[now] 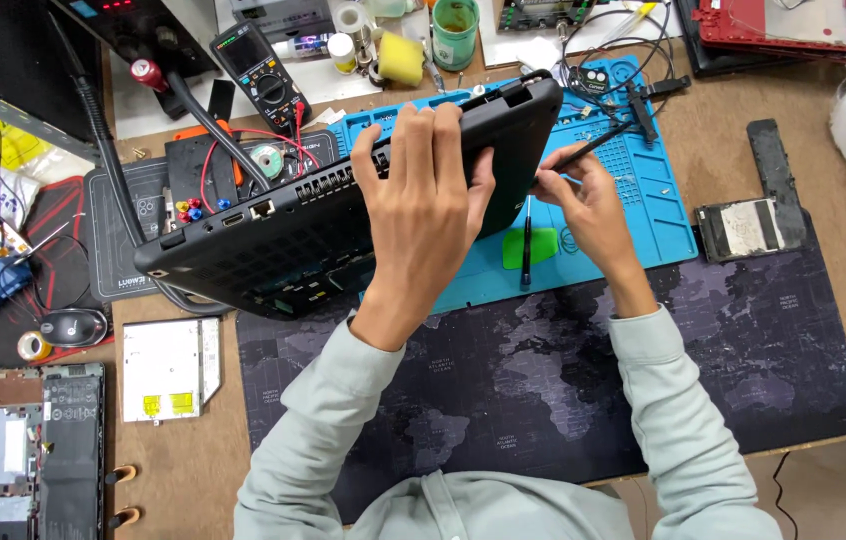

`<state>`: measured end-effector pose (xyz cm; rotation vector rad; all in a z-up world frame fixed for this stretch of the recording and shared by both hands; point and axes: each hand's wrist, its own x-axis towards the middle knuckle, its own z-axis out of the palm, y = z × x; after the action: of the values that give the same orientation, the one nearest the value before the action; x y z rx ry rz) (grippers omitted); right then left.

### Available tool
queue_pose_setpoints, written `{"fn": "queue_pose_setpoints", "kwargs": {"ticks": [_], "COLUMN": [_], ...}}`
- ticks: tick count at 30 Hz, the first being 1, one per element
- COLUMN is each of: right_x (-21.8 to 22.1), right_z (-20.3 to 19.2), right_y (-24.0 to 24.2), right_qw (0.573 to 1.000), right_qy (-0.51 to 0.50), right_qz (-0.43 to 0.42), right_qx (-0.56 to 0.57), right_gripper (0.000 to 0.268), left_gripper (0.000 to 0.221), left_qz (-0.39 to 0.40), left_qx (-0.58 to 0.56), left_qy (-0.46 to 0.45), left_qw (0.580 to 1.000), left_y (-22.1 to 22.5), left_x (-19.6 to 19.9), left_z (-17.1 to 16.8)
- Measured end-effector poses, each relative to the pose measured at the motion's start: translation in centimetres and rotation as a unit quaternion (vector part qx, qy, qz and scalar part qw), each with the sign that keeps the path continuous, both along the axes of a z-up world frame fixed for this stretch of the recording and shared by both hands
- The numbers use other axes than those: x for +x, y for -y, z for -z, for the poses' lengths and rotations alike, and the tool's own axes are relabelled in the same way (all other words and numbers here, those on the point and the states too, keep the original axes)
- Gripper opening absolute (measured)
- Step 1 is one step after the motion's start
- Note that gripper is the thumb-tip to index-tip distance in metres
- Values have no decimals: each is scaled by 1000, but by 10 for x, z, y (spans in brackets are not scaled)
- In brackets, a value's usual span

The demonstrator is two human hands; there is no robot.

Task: Disassembling a laptop by removing screws and prying open the case to access internal components

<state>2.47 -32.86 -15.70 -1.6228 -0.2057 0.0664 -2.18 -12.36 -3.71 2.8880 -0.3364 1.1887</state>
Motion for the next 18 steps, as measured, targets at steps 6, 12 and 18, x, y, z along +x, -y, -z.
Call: {"fn": "queue_pose_setpoints", "kwargs": {"ticks": [6, 12, 18], "right_x": [-2, -12, -29], "right_z": [8, 44, 32], "right_y": [33, 53, 13], "right_qw": [954, 879, 854], "right_qy": [47, 52, 107], "right_qz": [39, 98, 92], "right_qx": [-292, -464, -500], "right_gripper": [11, 19, 33], "left_gripper": [41, 41, 38], "left_qz": [-14, -13, -9], "left_qx": [20, 17, 12], "left_qy": [18, 25, 13], "left_qw": [1000, 999, 1000], "left_y": [0, 1, 2], "left_x": [4, 3, 3], "left_z": [2, 4, 3]}}
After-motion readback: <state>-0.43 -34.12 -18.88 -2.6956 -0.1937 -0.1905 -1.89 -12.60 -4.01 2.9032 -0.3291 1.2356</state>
